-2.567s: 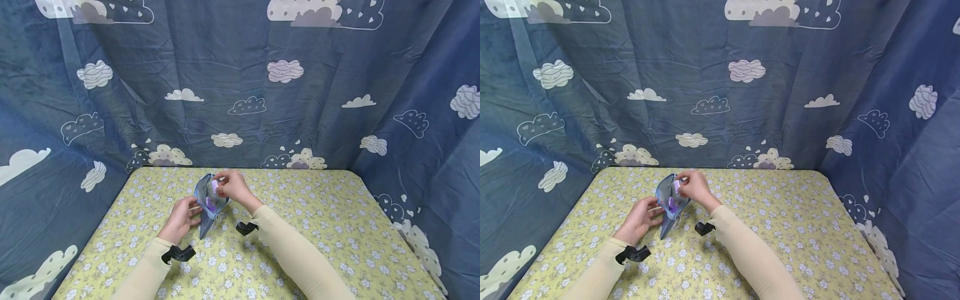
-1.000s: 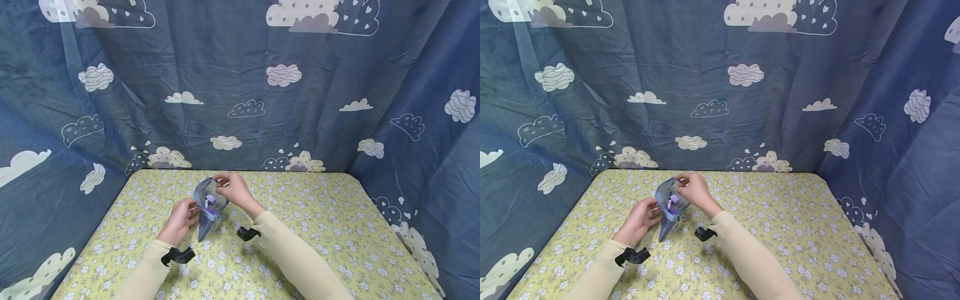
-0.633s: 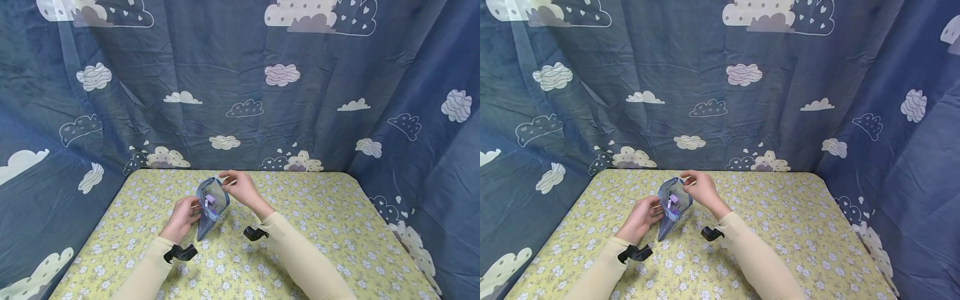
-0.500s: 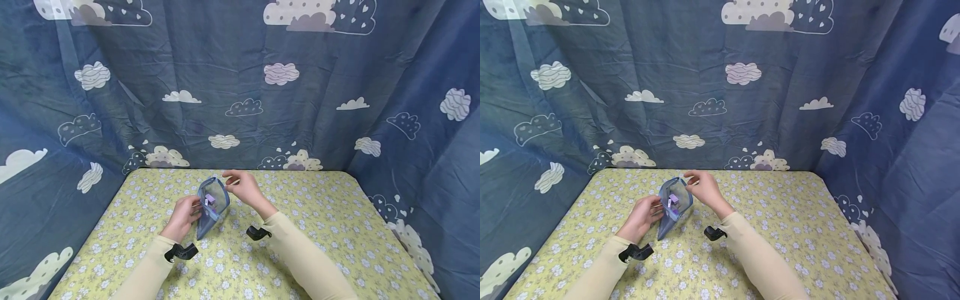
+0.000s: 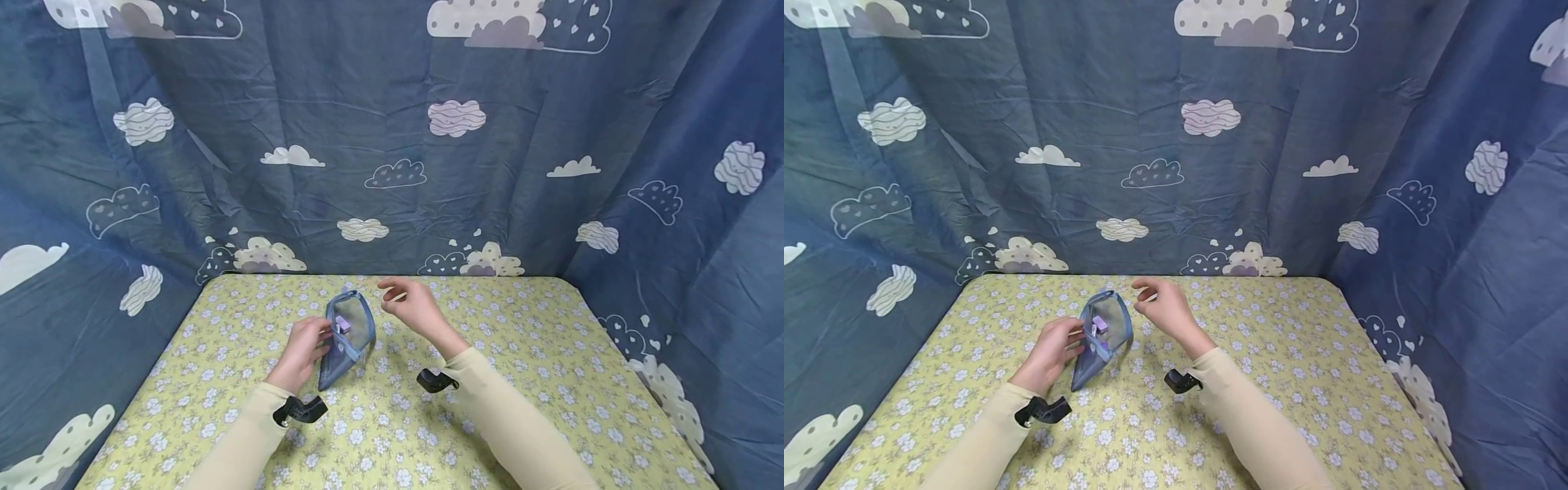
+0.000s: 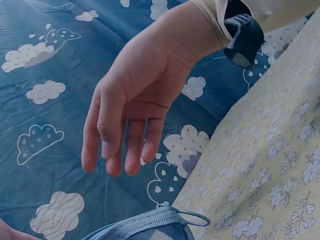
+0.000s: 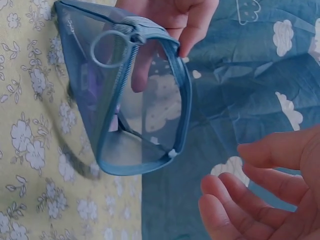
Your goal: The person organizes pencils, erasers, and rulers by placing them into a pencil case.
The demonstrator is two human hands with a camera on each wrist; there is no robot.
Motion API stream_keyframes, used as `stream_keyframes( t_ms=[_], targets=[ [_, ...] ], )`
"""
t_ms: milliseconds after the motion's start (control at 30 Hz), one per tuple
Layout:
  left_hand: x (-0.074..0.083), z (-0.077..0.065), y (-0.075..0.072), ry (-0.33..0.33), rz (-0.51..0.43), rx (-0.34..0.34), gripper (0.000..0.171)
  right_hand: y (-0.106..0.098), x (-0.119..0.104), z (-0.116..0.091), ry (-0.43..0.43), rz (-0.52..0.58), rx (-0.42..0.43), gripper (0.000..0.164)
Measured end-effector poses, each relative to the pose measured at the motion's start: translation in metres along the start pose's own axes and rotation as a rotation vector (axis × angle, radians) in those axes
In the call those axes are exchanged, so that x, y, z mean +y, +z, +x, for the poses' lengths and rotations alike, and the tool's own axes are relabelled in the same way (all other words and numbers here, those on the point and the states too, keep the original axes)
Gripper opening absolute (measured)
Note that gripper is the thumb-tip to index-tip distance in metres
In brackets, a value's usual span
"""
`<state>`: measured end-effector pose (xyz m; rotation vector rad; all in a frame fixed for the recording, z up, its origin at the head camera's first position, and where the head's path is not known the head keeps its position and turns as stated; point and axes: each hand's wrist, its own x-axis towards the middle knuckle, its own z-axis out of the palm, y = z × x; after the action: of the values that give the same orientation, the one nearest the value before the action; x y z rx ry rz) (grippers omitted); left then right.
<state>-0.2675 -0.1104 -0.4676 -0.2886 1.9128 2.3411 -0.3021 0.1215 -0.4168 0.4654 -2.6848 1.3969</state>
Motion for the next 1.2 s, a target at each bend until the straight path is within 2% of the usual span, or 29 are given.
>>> stream_keyframes(
  t_ms=[167, 467, 800, 900, 1000, 1200],
  targets=[
    [-0.001, 0.002, 0.006, 0.005, 0.035, 0.014, 0.011, -0.007, 0.002, -0.002, 0.000, 0.004, 0.017, 0.036],
    [-0.007, 0.005, 0.015, 0.044, 0.137, 0.027, 0.017, -0.012, 0.012, -0.007, 0.036, 0.009, 0.004, 0.035],
    [-0.023, 0.004, 0.022, 0.091, 0.355, -0.018, 0.019, -0.013, 0.025, -0.016, 0.046, 0.008, 0.019, 0.037],
    [-0.026, 0.001, 0.022, 0.113, 0.447, -0.045, 0.019, -0.013, 0.028, -0.017, 0.049, 0.010, 0.014, 0.036],
    [-0.028, -0.002, 0.023, 0.190, 0.594, -0.087, 0.017, -0.013, 0.032, -0.019, 0.057, 0.012, 0.014, 0.035],
    [-0.037, -0.006, 0.025, 0.448, 0.940, -0.177, 0.024, -0.015, 0.037, -0.022, 0.082, 0.049, 0.012, 0.035]
  ],
)
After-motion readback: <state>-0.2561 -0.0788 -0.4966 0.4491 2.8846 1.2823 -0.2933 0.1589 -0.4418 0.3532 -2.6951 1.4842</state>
